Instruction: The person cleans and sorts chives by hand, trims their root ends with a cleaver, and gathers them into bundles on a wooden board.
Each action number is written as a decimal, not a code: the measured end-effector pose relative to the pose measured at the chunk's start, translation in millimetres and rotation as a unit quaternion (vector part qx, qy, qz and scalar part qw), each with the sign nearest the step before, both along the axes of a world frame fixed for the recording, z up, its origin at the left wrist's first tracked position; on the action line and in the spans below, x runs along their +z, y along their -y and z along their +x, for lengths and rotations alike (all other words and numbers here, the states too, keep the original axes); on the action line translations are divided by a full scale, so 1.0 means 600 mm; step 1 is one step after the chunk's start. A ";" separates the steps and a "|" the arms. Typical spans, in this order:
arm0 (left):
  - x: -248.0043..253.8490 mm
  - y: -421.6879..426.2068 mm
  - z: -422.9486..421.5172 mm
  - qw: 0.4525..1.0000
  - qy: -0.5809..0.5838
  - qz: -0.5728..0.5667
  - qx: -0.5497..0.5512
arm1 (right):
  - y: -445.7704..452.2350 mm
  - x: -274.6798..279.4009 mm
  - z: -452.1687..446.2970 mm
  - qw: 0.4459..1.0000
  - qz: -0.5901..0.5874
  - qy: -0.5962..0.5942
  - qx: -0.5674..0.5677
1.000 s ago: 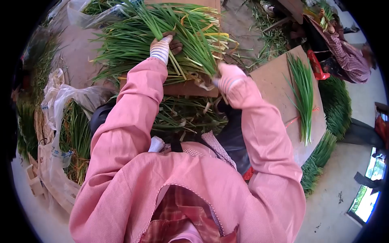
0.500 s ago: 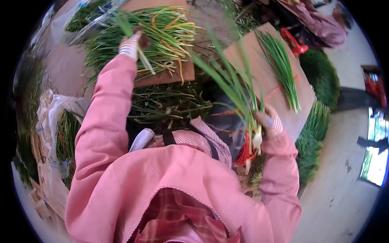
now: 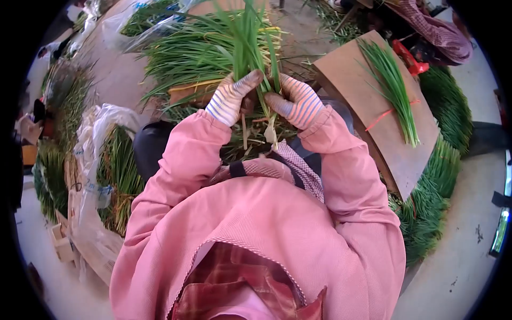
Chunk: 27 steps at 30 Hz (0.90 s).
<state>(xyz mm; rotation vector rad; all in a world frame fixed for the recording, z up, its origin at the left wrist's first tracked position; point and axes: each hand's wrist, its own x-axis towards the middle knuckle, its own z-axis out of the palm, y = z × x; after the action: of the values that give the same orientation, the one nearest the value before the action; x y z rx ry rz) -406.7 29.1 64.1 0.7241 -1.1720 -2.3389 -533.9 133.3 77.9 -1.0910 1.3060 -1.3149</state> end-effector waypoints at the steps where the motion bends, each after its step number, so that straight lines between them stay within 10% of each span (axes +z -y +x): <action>1: 0.001 0.004 0.004 0.999 -0.017 0.016 0.030 | 0.008 -0.011 0.003 1.000 -0.013 0.023 -0.013; 6: -0.023 0.008 0.044 0.970 0.045 -0.106 0.213 | 0.067 -0.086 0.023 0.997 -0.063 -0.003 -0.054; 12: -0.031 0.016 0.116 0.933 0.077 -0.195 0.293 | 0.099 -0.108 0.069 0.917 0.039 -0.396 -0.009; 27: -0.008 0.052 0.228 0.860 0.094 -0.207 0.457 | 0.075 -0.217 0.097 0.830 0.224 -0.481 0.175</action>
<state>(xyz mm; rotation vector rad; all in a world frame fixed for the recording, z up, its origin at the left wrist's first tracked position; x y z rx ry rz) -270.1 -2.2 59.0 1.0559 -1.0229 -1.2033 -475.9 88.2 -52.5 -1.6088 1.8662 -0.0755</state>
